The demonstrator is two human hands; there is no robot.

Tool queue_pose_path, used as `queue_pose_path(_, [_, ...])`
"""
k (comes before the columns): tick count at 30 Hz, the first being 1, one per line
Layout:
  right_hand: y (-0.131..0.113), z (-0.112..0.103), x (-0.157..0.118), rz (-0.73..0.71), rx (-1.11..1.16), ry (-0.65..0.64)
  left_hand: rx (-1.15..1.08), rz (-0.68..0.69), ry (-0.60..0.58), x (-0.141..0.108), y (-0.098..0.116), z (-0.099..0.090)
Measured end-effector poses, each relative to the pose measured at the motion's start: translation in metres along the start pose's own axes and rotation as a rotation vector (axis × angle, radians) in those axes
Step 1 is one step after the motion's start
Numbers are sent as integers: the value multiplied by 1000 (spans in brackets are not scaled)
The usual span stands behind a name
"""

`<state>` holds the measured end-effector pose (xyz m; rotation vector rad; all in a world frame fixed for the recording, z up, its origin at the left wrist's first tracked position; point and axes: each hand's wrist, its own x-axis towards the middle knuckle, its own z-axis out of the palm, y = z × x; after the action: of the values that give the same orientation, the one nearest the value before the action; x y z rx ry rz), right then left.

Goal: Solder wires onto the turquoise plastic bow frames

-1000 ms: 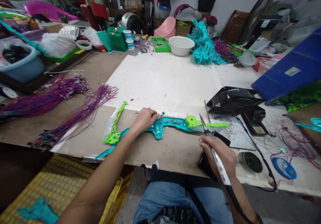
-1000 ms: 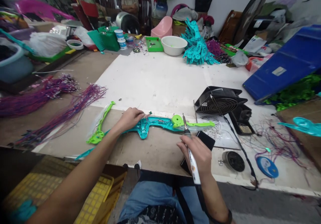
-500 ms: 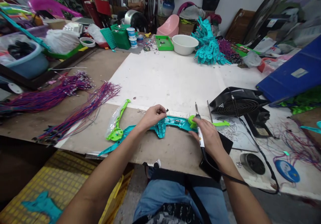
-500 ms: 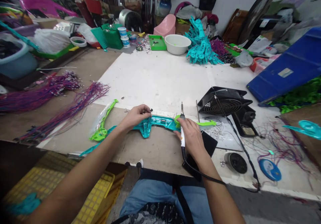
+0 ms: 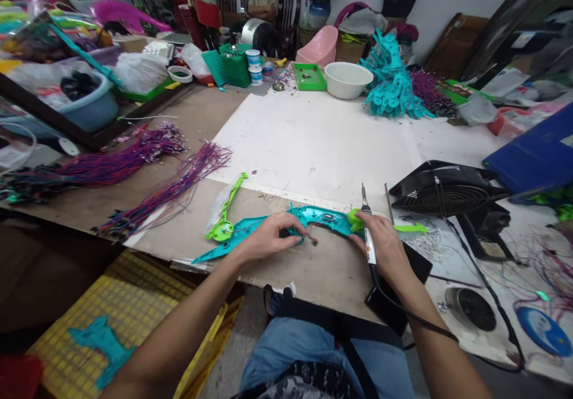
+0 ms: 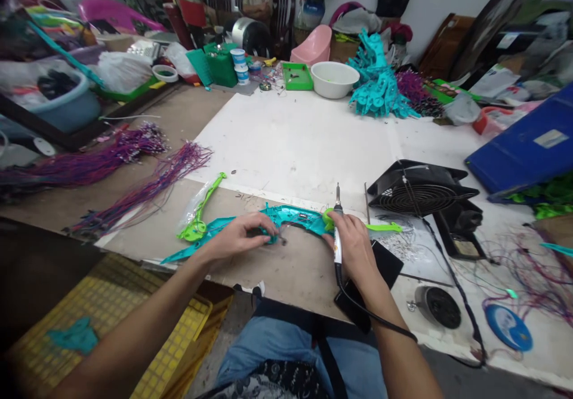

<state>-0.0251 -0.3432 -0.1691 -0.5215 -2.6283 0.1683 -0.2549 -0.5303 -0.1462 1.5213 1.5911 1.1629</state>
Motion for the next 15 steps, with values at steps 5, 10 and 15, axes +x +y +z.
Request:
queue_pose_path(5, [4,2,0,-21,15,-1,102,-47,222,-39,-3,2])
queue_pose_path(10, [-2,-2,1,-46,-13,83,285,-66,522,-68,-14,-4])
queue_pose_path(15, [-28,-11,-3,-38,46,165,372,-21,546,-67,-13,1])
